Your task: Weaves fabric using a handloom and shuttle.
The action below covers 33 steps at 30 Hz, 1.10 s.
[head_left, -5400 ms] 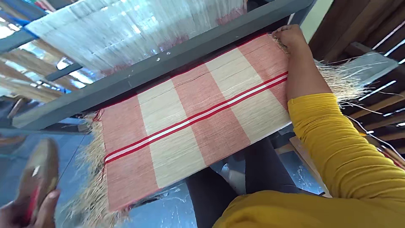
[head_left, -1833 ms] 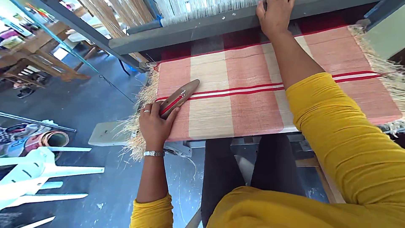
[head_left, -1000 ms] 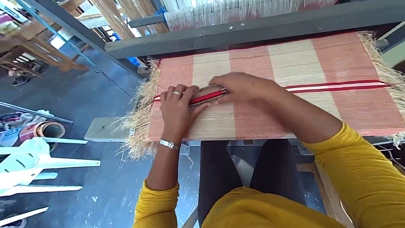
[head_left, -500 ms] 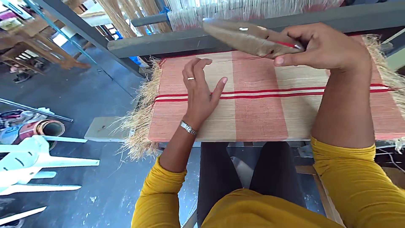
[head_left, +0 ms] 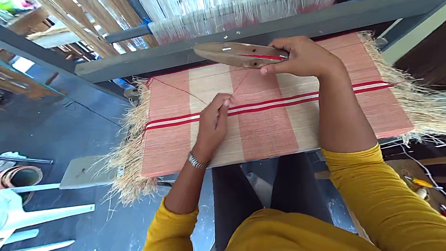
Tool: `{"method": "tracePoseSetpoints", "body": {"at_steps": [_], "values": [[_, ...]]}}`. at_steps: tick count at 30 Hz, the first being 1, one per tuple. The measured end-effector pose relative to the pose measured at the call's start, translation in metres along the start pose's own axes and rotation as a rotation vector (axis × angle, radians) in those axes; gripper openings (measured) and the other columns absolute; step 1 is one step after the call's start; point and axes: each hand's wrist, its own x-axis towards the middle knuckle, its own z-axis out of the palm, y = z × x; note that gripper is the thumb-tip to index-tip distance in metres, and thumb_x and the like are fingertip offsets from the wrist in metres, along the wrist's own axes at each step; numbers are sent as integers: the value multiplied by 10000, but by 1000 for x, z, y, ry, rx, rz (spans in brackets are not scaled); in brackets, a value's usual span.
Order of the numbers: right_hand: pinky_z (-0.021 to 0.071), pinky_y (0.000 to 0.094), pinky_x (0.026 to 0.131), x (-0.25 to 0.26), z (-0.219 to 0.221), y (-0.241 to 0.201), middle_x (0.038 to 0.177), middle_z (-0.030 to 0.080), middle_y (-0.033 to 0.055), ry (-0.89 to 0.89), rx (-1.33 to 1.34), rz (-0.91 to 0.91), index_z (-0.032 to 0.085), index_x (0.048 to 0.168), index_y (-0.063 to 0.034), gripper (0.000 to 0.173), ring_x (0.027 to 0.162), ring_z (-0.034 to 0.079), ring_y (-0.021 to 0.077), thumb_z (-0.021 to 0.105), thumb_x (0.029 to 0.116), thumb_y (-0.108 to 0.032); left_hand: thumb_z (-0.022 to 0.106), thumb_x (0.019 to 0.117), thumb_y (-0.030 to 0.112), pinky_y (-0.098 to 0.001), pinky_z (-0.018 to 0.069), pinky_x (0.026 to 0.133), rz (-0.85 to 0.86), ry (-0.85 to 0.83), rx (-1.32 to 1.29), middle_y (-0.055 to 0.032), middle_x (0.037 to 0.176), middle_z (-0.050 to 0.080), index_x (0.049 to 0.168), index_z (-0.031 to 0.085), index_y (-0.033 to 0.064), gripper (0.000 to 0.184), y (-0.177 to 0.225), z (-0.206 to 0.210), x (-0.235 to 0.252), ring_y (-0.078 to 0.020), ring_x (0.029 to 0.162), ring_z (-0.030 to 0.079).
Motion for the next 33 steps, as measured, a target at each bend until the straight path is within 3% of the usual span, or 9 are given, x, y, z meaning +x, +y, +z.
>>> {"method": "tracePoseSetpoints", "body": {"at_steps": [2,5,11,18,21,25,28,31,33], "values": [[549,435,807,4,1,5,968,705,51,29,-45,60,696,1149,-126,551,860,662,157,793,834,-568,366,1104,166,-293,551,728,3,-15,44,-49,1032,671,1152,640,38,306,-9,-19,-25,-97,839,632],[550,479,830,5,-3,13,986,705,75,96,-81,106,690,1160,-116,569,890,670,194,779,843,-580,382,1107,204,-298,536,734,-62,84,38,-38,1062,671,1165,650,46,317,-31,-47,-67,-92,855,620],[543,512,860,-1,-22,22,1026,708,96,273,-121,191,690,1197,-116,622,923,674,221,755,842,-623,467,1099,252,-204,494,677,-210,554,-204,135,884,611,1131,632,206,174,-56,-112,-127,-3,712,555],[495,620,963,-20,-53,50,1154,692,178,451,-214,374,670,1257,-97,697,1070,664,333,747,835,-647,284,1106,93,-401,569,920,-264,1017,-448,16,881,651,1098,514,123,232,-59,-170,-156,-170,892,684],[475,645,994,-35,-71,64,1202,687,188,553,-249,471,668,1274,-102,731,1126,652,361,732,827,-676,253,1110,95,-401,567,946,-360,1155,-480,-18,921,653,1118,490,102,238,-61,-184,-167,-186,930,692],[466,632,1015,-62,-89,87,1215,690,172,663,-252,571,681,1271,-127,766,1159,643,339,726,796,-726,254,1125,118,-387,576,936,-436,1246,-505,-56,929,667,1105,499,68,251,-64,-203,-187,-194,929,705],[450,681,994,-91,-101,86,1221,671,225,688,-317,641,656,1273,-90,795,1160,631,402,712,805,-730,266,1131,126,-343,578,893,-497,1267,-424,-58,952,653,1169,492,41,244,-70,-216,-197,-162,900,692],[439,726,937,-118,-108,64,1197,660,263,690,-406,698,640,1278,-75,795,1124,623,462,696,823,-725,329,1093,40,-277,495,934,-496,1044,16,-119,1135,613,1278,490,-104,284,-76,-224,-200,-121,1015,610],[452,714,926,-127,-105,41,1180,667,259,683,-440,638,641,1275,-70,759,1101,634,454,697,845,-693,441,1041,45,-339,448,1060,-485,812,433,-275,1326,586,1309,553,-171,362,-62,-217,-183,-244,1237,565]]}}
